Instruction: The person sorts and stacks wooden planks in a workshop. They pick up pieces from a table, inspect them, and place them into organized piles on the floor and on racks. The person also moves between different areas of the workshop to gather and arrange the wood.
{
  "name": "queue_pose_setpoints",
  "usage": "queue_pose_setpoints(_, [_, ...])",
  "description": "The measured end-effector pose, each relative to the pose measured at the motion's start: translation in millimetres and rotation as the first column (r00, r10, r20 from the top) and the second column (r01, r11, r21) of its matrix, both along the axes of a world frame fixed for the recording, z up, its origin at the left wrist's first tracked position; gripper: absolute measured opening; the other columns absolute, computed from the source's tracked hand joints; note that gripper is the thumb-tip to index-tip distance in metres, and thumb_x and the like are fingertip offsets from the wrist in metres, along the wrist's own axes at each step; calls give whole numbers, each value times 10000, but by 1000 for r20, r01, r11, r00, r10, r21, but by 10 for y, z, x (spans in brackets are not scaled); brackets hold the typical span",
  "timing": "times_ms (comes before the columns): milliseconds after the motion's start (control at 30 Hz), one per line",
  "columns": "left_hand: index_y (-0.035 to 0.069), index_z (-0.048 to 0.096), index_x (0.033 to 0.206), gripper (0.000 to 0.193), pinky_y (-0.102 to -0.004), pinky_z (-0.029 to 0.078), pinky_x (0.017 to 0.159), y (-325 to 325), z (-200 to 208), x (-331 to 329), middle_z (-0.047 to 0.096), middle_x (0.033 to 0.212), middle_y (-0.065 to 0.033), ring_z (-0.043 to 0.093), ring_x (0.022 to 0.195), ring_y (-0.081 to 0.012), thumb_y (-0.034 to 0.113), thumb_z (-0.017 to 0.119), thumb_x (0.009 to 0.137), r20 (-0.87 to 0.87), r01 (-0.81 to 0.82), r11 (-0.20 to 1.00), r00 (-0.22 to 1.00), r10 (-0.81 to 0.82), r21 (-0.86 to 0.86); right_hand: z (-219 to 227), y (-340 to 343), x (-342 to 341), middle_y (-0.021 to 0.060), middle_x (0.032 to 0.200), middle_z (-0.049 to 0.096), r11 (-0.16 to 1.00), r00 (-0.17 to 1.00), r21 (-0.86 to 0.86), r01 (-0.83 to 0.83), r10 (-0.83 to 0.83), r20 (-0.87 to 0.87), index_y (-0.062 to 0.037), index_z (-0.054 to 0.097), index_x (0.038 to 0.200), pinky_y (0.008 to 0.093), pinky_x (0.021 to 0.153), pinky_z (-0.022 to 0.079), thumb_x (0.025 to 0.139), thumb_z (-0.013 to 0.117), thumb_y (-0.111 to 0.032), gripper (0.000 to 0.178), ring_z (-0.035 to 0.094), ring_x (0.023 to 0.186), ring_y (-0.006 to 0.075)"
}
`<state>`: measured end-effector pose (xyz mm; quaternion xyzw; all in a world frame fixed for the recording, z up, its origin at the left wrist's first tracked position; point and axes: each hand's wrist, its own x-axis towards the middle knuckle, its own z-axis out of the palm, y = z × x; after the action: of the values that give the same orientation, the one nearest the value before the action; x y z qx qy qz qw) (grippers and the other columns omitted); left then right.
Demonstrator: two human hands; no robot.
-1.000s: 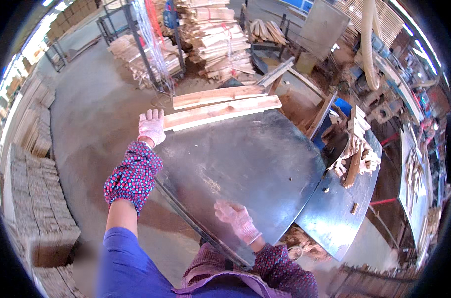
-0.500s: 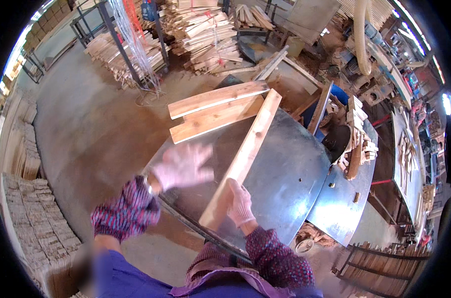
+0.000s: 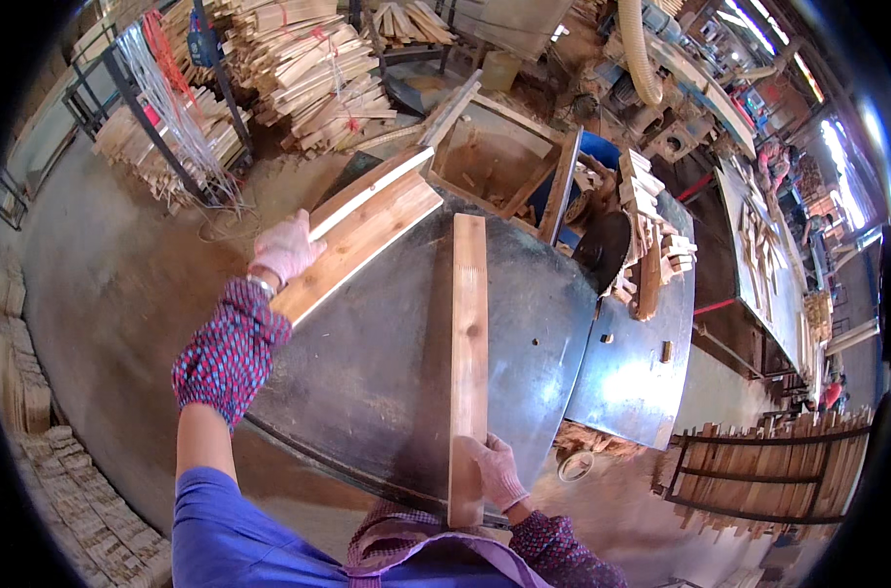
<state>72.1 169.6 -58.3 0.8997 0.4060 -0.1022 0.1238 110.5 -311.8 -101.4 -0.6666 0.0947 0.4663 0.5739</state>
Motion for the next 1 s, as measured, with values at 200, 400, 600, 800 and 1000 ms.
queue_pose_setpoints(200, [-5, 233, 1472, 852, -493, 517, 877, -805, -139, -149, 487, 1375, -200, 592, 1132, -358, 544, 526, 889, 33, -25, 993, 999, 22, 112, -2, -26, -4, 18, 945, 674, 999, 1000, 37, -22, 23, -17, 9, 646, 1078, 251, 690, 523, 892, 711, -162, 261, 619, 786, 87])
queue_pose_setpoints(400, [-45, 340, 1401, 956, -457, 485, 974, -819, 46, 126, 552, 1330, -249, 567, 1211, -376, 482, 766, 726, -2, -345, 909, 935, 354, -233, 9, 62, -43, -11, 855, 658, 998, 995, -6, -60, 60, 84, 5, 655, 1026, 226, 620, 466, 876, 732, -251, 307, 563, 706, 58])
queue_pose_setpoints(600, [-69, 447, 1323, 980, -426, 478, 987, -1132, -86, 292, 576, 1288, -276, 574, 1206, -367, 453, 868, 609, 148, -349, 821, 878, 454, -452, -28, 342, -297, -38, 812, 631, 984, 971, -83, -158, 170, 170, -11, 657, 1012, 215, 577, 427, 874, 731, -228, 268, 519, 673, 45])
queue_pose_setpoints(800, [-43, 581, 1145, 752, -420, 519, 909, -1439, -42, 328, 620, 1183, -254, 635, 1078, -347, 403, 868, 611, 271, -399, 787, 784, 559, -472, -48, 396, -302, -16, 737, 626, 946, 907, -177, -271, 312, 283, -18, 663, 906, 254, 585, 451, 858, 730, -369, 360, 535, 655, 67])
queue_pose_setpoints(1000, [55, 531, 1221, 747, -455, 479, 968, -2027, 232, 528, 466, 1309, -196, 513, 1192, -357, 398, 849, 639, 243, -473, 832, 804, 542, -290, -85, 364, -213, -10, 716, 618, 897, 855, -260, -357, 426, 296, -29, 658, 872, 280, 591, 466, 850, 723, -411, 388, 534, 633, 85])
